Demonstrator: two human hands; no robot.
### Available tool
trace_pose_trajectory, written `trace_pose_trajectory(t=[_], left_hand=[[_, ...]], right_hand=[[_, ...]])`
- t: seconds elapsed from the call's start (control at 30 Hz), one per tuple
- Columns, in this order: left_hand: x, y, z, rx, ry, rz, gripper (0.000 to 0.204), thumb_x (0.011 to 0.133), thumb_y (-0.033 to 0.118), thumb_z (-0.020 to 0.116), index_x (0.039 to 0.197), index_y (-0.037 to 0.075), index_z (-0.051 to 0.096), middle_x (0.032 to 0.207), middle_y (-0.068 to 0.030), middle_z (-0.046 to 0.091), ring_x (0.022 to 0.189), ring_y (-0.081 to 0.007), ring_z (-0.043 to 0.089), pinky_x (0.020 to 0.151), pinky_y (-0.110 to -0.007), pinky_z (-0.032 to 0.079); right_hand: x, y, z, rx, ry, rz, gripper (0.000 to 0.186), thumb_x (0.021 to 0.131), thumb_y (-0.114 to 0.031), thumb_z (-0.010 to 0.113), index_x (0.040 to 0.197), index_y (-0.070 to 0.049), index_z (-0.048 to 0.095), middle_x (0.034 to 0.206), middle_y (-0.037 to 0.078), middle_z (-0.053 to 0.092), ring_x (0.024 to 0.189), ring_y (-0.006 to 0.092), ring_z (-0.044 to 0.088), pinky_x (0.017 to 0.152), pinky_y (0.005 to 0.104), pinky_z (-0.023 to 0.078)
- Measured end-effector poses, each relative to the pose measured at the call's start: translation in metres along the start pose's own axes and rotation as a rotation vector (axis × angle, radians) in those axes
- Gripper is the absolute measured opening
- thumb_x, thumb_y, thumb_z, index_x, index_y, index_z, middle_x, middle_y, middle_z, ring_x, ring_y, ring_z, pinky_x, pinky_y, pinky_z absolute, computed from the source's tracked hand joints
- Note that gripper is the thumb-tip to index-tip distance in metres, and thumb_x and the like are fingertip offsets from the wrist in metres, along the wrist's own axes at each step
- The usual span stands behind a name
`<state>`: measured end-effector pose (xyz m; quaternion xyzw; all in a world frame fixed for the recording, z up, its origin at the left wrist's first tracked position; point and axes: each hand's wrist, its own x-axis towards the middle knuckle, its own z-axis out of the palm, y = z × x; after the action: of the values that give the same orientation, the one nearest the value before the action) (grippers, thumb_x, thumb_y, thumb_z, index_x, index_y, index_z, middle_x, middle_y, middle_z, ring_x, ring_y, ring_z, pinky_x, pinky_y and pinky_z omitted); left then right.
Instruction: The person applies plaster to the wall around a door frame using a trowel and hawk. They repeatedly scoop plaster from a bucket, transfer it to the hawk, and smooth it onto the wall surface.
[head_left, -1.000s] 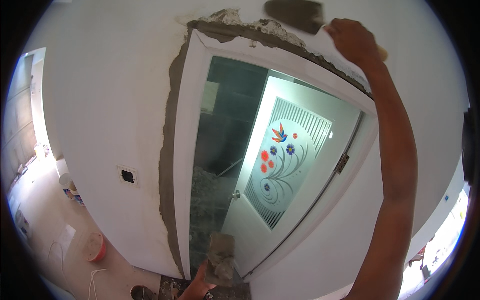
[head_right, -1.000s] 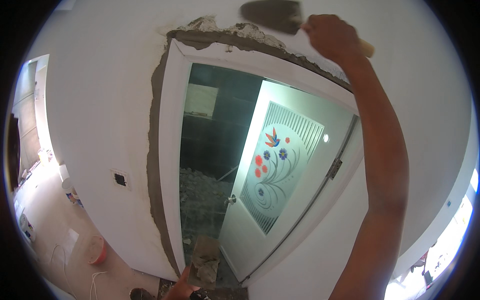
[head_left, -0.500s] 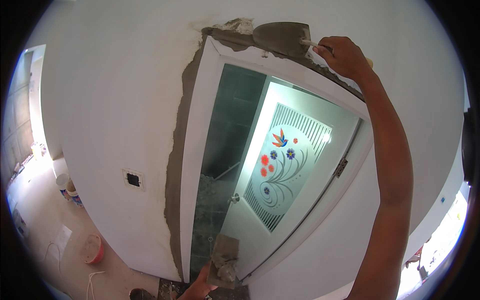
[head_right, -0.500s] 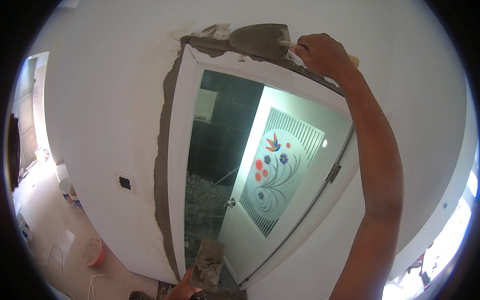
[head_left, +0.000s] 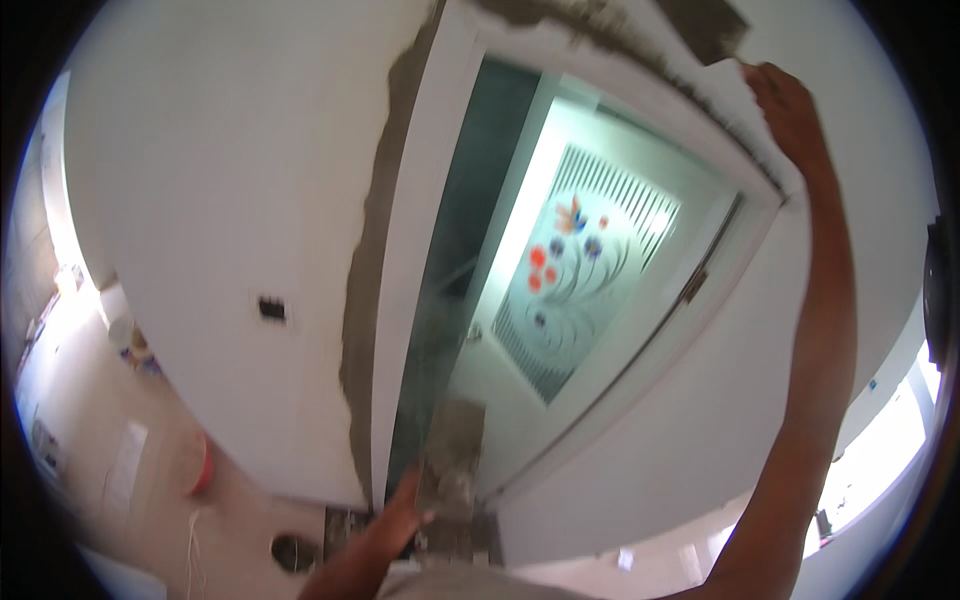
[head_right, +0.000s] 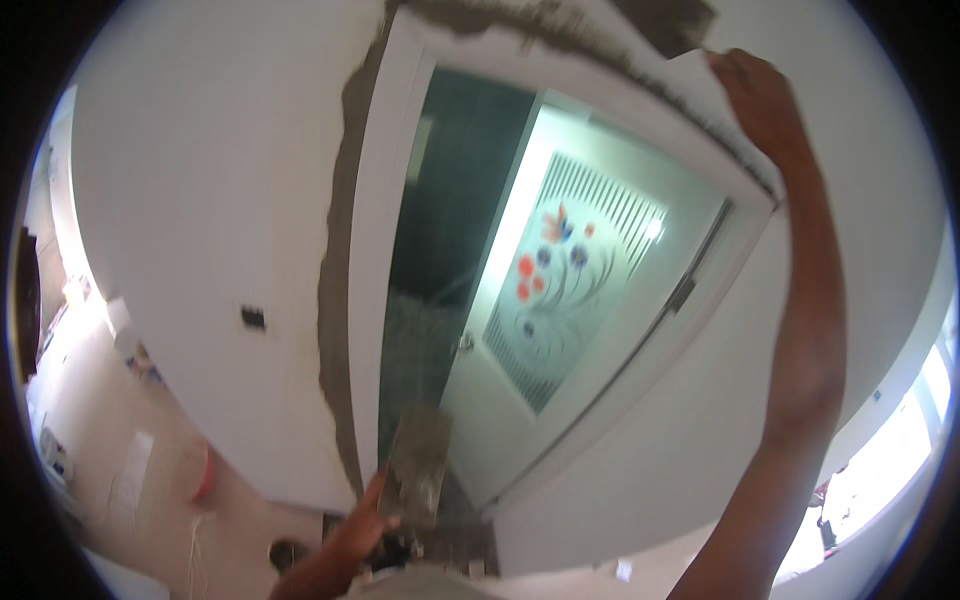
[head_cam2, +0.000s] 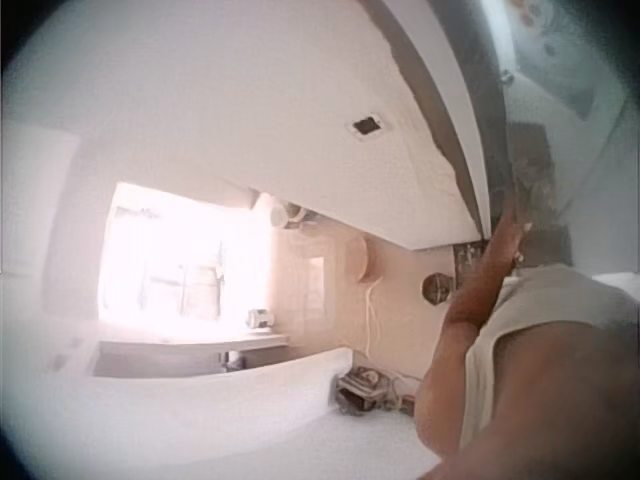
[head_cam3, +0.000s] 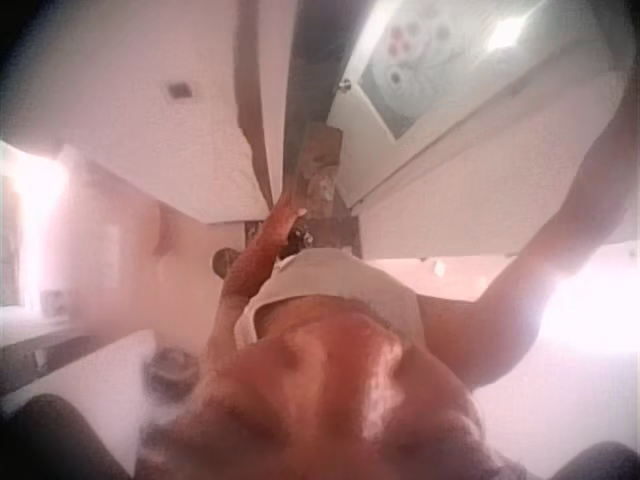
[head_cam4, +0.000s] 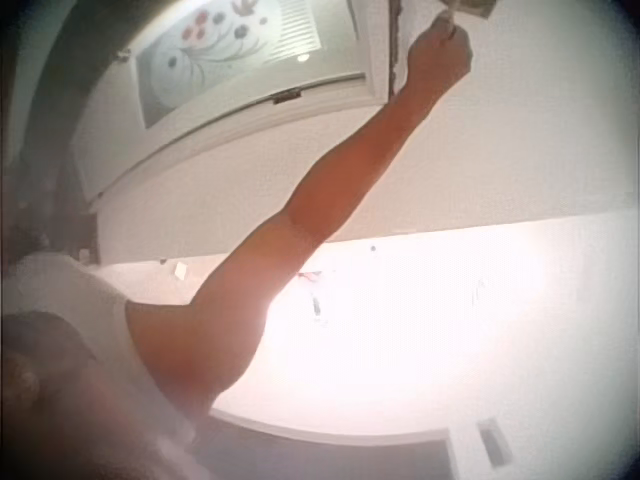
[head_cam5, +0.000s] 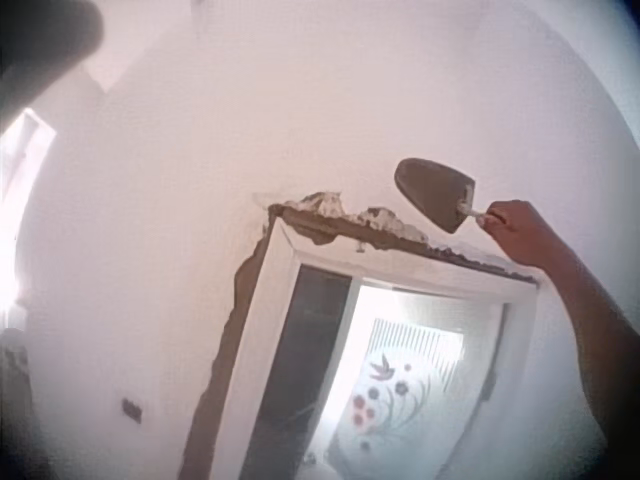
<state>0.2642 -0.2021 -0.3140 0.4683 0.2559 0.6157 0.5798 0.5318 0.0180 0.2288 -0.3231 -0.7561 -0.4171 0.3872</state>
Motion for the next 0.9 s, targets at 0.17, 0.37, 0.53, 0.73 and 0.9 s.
trace_pose_trajectory(t=[0.17, 0.37, 0.53, 0.73, 0.9], left_hand=[[0.080, -0.022, -0.015, -0.690, -0.067, -0.128, 0.053, 0.100, 0.028, 0.056, 0.144, 0.003, 0.039, 0.128, -0.0149, 0.057, 0.108, -0.0223, 0.063, 0.086, -0.037, 0.057], [0.127, 0.022, 0.013, -0.695, -0.066, -0.184, 0.040, 0.102, 0.023, 0.051, 0.137, 0.004, 0.045, 0.117, -0.0139, 0.060, 0.100, -0.0233, 0.066, 0.081, -0.036, 0.059], [0.144, 0.041, 0.051, -0.535, 0.084, -0.257, 0.034, 0.103, 0.016, 0.048, 0.135, 0.005, 0.048, 0.116, -0.0111, 0.062, 0.098, -0.0217, 0.067, 0.082, -0.035, 0.060], [0.163, 0.039, 0.079, -0.470, 0.054, -0.308, 0.034, 0.103, 0.016, 0.048, 0.136, 0.005, 0.047, 0.117, -0.0086, 0.062, 0.099, -0.0207, 0.066, 0.086, -0.036, 0.059], [0.181, 0.036, 0.083, -0.498, -0.270, -0.132, 0.034, 0.105, 0.020, 0.045, 0.135, 0.005, 0.047, 0.116, -0.0082, 0.062, 0.100, -0.0193, 0.065, 0.089, -0.035, 0.056]], right_hand=[[-0.161, -0.080, -0.032, 0.484, -0.582, 0.309, 0.042, 0.096, -0.044, 0.058, 0.087, -0.003, 0.060, 0.075, 0.005, 0.056, 0.070, 0.0171, 0.054, 0.064, 0.0333, 0.041], [-0.253, -0.152, -0.037, 0.586, -0.776, 0.116, 0.017, 0.088, -0.015, 0.070, 0.090, 0.000, 0.062, 0.075, 0.014, 0.056, 0.062, 0.0316, 0.053, 0.058, 0.0397, 0.043], [-0.279, -0.152, -0.047, 0.616, -0.821, 0.242, 0.017, 0.088, -0.017, 0.071, 0.088, -0.002, 0.062, 0.073, 0.011, 0.056, 0.061, 0.0295, 0.055, 0.056, 0.0385, 0.042], [-0.300, -0.138, -0.043, 0.513, -0.760, 0.250, 0.017, 0.088, -0.017, 0.071, 0.089, -0.002, 0.063, 0.072, 0.009, 0.057, 0.060, 0.0288, 0.056, 0.055, 0.0376, 0.043], [-0.301, -0.120, -0.033, 0.256, -0.425, 0.049, 0.016, 0.084, -0.015, 0.072, 0.089, -0.003, 0.063, 0.075, 0.008, 0.057, 0.064, 0.0276, 0.057, 0.057, 0.0381, 0.045]])
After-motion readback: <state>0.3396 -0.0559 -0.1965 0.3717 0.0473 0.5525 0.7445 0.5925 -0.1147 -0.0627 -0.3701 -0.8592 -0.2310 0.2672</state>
